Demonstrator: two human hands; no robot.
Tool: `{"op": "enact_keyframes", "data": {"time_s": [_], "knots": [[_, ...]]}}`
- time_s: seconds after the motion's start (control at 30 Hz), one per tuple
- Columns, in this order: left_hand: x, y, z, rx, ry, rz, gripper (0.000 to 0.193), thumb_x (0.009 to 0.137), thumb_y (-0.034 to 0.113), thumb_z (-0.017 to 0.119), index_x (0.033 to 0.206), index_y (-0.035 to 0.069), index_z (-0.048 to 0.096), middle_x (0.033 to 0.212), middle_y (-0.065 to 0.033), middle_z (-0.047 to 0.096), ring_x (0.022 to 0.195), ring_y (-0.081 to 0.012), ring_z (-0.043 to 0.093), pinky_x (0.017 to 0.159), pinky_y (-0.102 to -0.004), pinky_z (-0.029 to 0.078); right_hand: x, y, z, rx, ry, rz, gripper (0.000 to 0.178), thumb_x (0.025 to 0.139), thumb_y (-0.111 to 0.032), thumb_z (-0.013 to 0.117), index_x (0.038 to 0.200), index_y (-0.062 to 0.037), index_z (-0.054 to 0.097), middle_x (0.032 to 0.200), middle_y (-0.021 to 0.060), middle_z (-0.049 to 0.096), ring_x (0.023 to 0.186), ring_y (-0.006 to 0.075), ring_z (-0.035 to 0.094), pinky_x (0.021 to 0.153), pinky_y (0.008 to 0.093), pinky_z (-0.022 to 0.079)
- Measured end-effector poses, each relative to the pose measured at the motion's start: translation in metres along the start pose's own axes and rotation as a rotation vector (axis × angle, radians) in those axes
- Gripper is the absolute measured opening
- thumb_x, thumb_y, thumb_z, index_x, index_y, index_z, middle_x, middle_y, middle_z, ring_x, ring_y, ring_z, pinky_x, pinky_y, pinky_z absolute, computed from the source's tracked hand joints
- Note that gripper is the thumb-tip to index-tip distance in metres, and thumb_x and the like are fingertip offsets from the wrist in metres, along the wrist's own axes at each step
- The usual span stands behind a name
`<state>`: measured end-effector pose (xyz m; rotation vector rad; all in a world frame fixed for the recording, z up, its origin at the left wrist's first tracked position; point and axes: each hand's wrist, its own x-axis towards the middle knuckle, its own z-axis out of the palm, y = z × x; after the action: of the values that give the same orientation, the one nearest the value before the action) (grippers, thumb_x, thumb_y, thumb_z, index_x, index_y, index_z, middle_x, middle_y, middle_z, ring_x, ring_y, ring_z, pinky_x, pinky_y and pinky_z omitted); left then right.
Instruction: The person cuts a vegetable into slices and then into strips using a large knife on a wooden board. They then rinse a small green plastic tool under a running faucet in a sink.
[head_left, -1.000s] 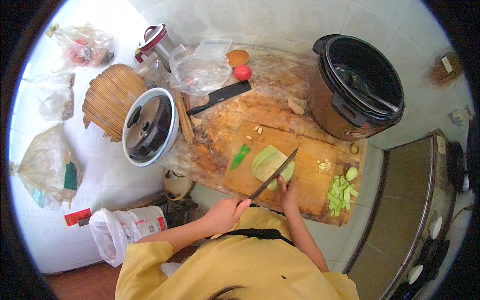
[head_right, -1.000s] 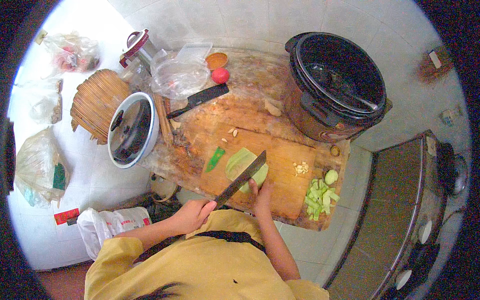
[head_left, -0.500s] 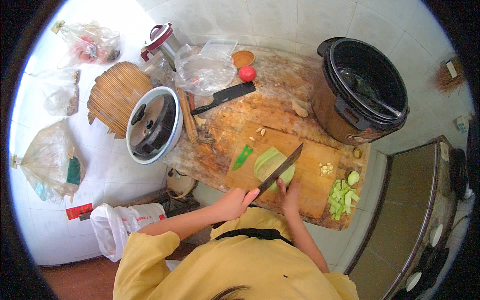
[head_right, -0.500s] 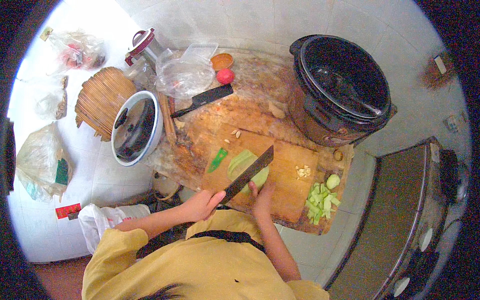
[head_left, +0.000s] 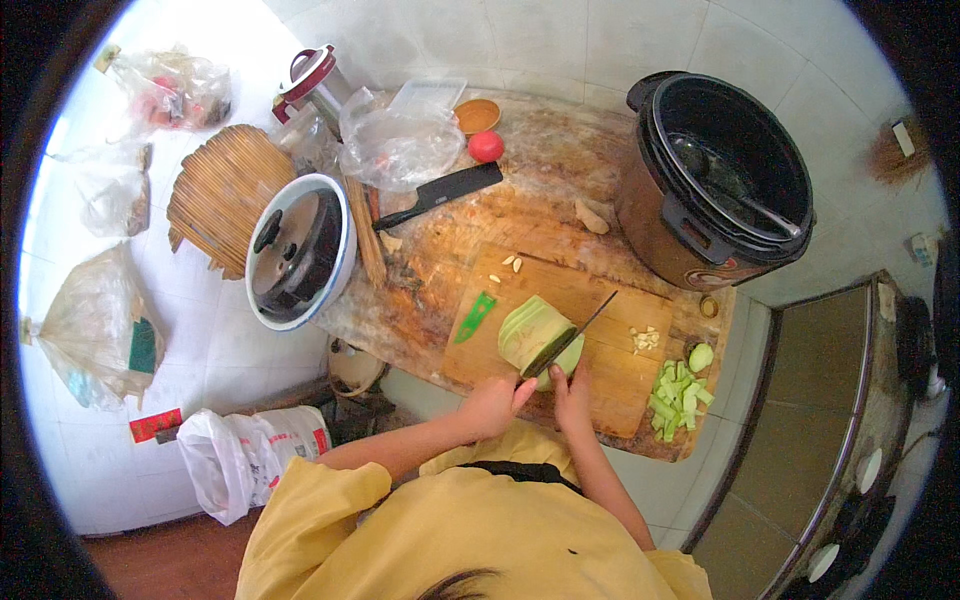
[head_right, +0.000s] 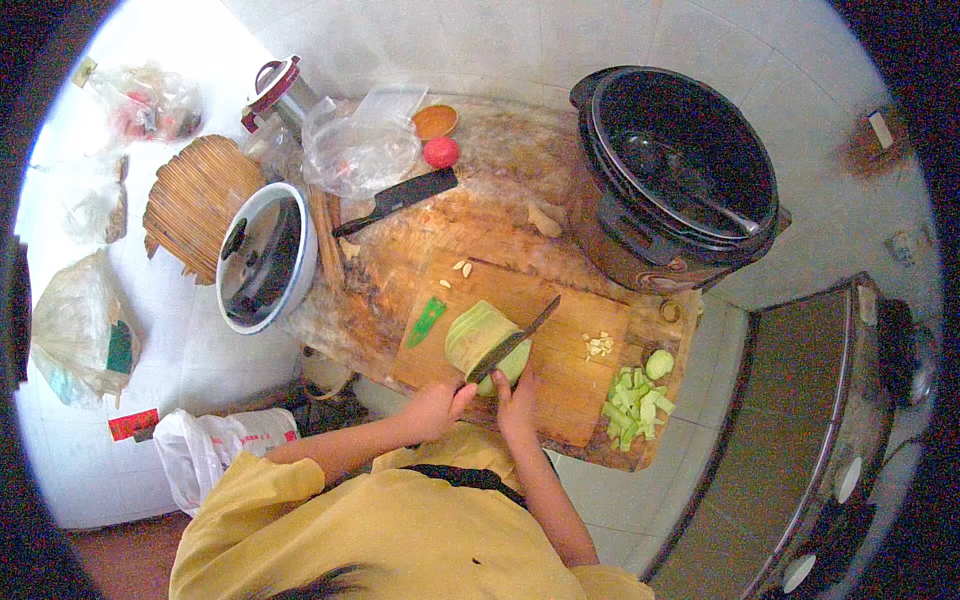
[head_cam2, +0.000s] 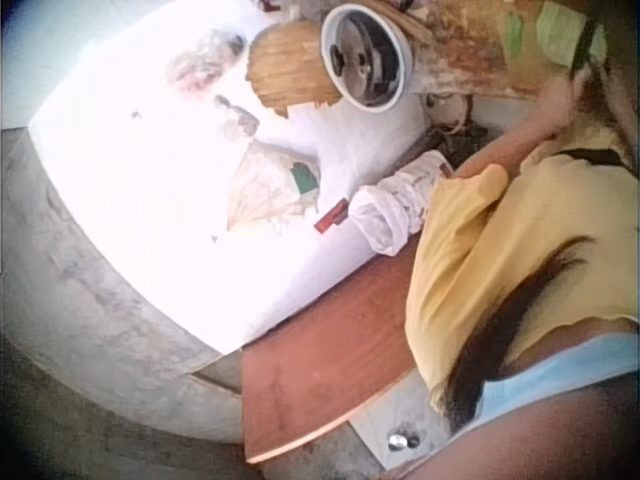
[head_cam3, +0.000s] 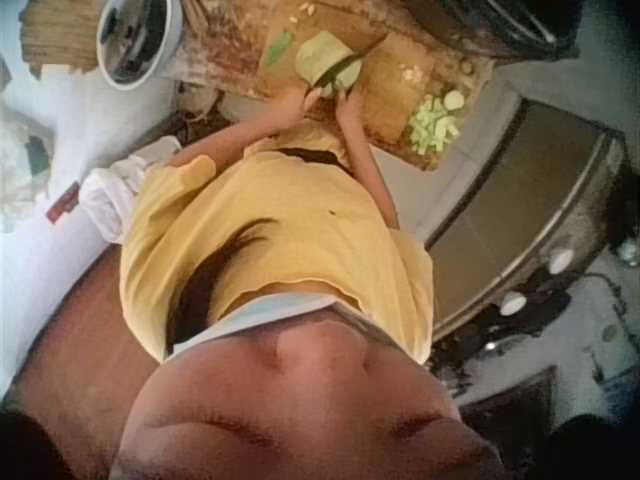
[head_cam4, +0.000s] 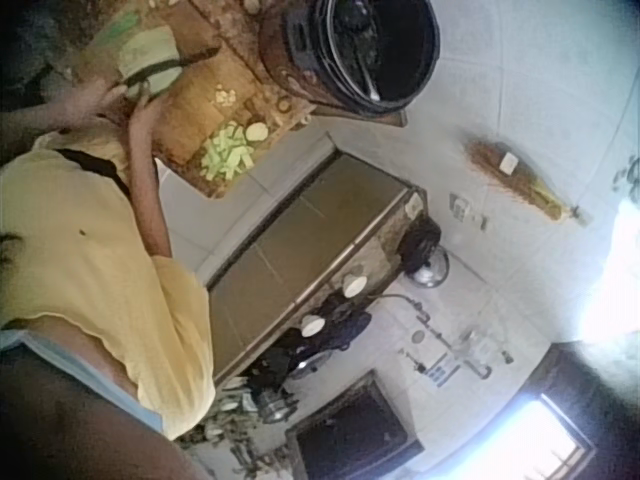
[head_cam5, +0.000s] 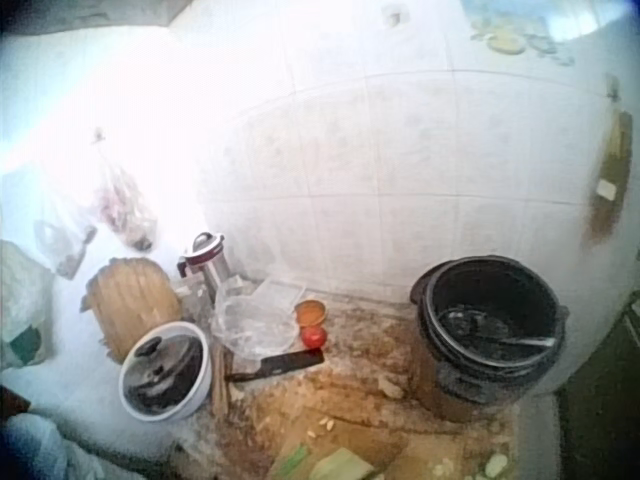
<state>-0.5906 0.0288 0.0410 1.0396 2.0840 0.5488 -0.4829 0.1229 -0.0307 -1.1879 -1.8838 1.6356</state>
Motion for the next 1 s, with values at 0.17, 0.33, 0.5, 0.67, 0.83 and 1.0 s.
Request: {"op": "enact_keyframes", "data": {"time_s": [0.17,0.33,0.5,0.67,0.83,1.0], "knots": [[-0.006,0.011,0.001,-0.019,0.045,0.006,0.043,0.089,0.035,0.037,0.104,-0.002,0.051,0.078,-0.026,0.058,0.074,-0.0431,0.055,0.066,-0.0479,0.044,-0.003,0.0,-0.01,0.103,-0.087,0.057,0.053,0.081,-0.022,0.056,0.123,0.0019,0.035,0.117,0.0218,0.046,0.107,0.0333,0.045,0.091,0.039,0.034],[-0.005,0.001,0.004,-0.058,0.119,0.035,0.046,0.089,0.035,0.038,0.12,0.002,0.043,0.069,-0.0208,0.057,0.063,-0.0337,0.058,0.06,-0.042,0.045,-0.002,-0.014,-0.018,0.223,-0.133,0.138,0.045,0.08,-0.02,0.057,0.117,0.0006,0.042,0.108,0.0159,0.054,0.101,0.0279,0.05,0.088,0.0363,0.037],[-0.022,0.016,-0.03,-0.195,0.02,-0.001,0.045,0.089,0.034,0.039,0.114,-0.003,0.048,0.074,-0.0231,0.057,0.072,-0.0357,0.057,0.063,-0.0418,0.043,0.005,-0.012,-0.014,0.346,-0.098,0.275,0.044,0.08,-0.022,0.059,0.115,-0.0009,0.044,0.1,0.0105,0.056,0.084,0.0189,0.053,0.069,0.0307,0.044],[-0.041,0.034,-0.054,-0.195,0.042,0.034,0.038,0.089,0.031,0.039,0.105,-0.001,0.053,0.067,-0.0216,0.055,0.064,-0.0349,0.056,0.059,-0.0404,0.042,0.005,-0.017,-0.01,0.343,-0.072,0.212,0.039,0.08,-0.021,0.061,0.111,-0.0014,0.047,0.087,0.0052,0.057,0.066,0.0117,0.05,0.051,0.0247,0.042],[-0.045,0.038,-0.059,-0.168,-0.046,-0.043,0.036,0.09,0.031,0.039,0.089,-0.002,0.055,0.058,-0.0182,0.052,0.055,-0.0328,0.053,0.054,-0.04,0.041,0.007,-0.008,-0.009,0.288,-0.083,0.149,0.032,0.081,-0.019,0.06,0.106,-0.0011,0.05,0.083,0.0041,0.057,0.062,0.0108,0.049,0.048,0.0244,0.04],[-0.051,0.037,-0.062,-0.23,-0.12,-0.166,0.044,0.09,0.036,0.037,0.076,-0.003,0.052,0.053,-0.0148,0.05,0.05,-0.0275,0.052,0.052,-0.0393,0.04,0.01,0.01,-0.003,0.164,-0.059,0.118,0.033,0.08,-0.021,0.059,0.105,0.0004,0.05,0.088,0.0115,0.057,0.074,0.02,0.054,0.064,0.0324,0.044]]}}
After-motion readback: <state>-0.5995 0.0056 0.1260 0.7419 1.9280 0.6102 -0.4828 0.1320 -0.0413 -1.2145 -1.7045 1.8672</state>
